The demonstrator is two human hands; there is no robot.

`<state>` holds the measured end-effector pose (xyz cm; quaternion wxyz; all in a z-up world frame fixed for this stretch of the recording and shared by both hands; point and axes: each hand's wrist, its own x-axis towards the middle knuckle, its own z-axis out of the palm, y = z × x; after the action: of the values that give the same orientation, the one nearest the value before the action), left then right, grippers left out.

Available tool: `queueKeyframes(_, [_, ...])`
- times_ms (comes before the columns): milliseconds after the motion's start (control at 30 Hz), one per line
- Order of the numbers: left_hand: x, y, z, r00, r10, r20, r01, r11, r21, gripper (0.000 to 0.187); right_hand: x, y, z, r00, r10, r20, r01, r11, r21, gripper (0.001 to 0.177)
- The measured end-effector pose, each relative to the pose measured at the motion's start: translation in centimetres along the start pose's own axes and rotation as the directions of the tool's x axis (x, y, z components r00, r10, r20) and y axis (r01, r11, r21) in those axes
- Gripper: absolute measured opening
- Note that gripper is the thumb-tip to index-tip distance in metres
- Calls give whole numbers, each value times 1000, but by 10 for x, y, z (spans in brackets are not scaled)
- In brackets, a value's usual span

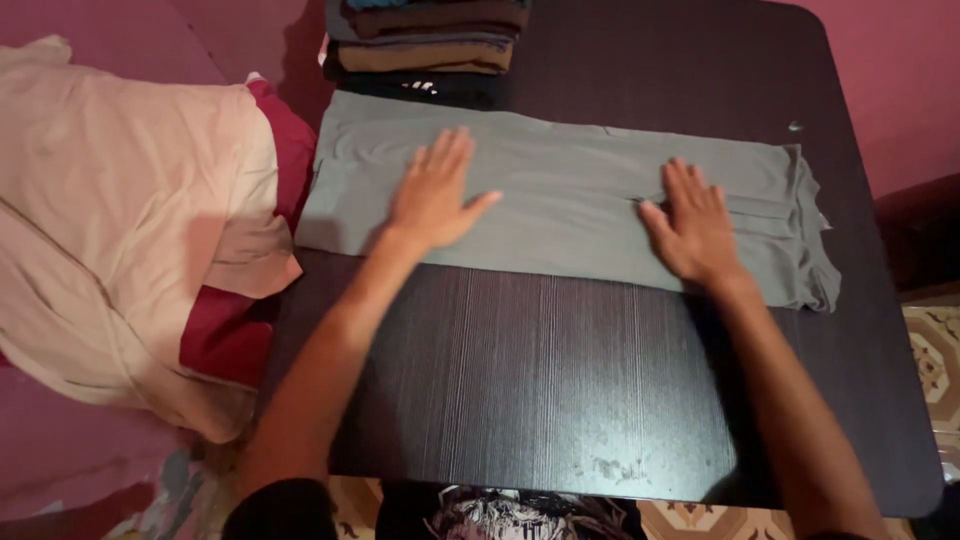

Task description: The person folds a light gray long-sleeved shirt on a dark table. They smooth the fabric, fold the sleeves inward, fold the shirt in half lengthwise, then fold it into thirds to create a compact rectangle. The folded shirt is placed on top of a stack of other folded clothes.

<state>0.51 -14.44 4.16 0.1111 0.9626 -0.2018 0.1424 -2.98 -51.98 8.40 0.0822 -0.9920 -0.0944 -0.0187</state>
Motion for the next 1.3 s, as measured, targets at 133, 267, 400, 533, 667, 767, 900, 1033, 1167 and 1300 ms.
queueKeyframes(133, [-28,-50,-15,995,-93,26,92,995,33,88,-6,42,-8,997,57,-45,-59,998,-36,77])
queueKeyframes(267, [-40,-75,-12,981,-186,57,184,982,32,89,-10,99,-7,971,237,18,-236,971,-49,87])
queueKeyframes(400, [-32,-72,-11,967,-230,106,224,972,65,94,-11,99,-17,916,387,108,-378,921,-90,98])
queueKeyframes(533, [-11,-44,-19,999,48,-18,-46,991,127,74,-11,89,7,948,114,-298,-147,985,-92,79])
queueKeyframes(667, [11,-4,-7,959,285,9,-284,958,-21,64,-12,18,6,943,-35,-332,41,999,12,63])
queueKeyframes(767, [24,13,-6,922,386,-11,-385,919,-86,60,-14,-27,7,971,11,-240,-11,1000,1,72])
queueKeyframes(900, [21,17,-11,912,380,154,-346,915,-206,61,-12,-40,21,981,194,-25,-193,981,10,80])
queueKeyframes(1033, [19,23,-15,905,359,229,-327,930,-167,66,-8,-32,18,977,210,28,-211,977,22,83])
queueKeyframes(1167, [14,31,-6,928,304,216,-288,952,-104,70,2,-22,11,986,153,59,-153,988,4,82])
queueKeyframes(1300, [4,59,3,957,194,218,-187,981,-54,72,13,-4,-1,996,22,84,-21,1000,-9,78])
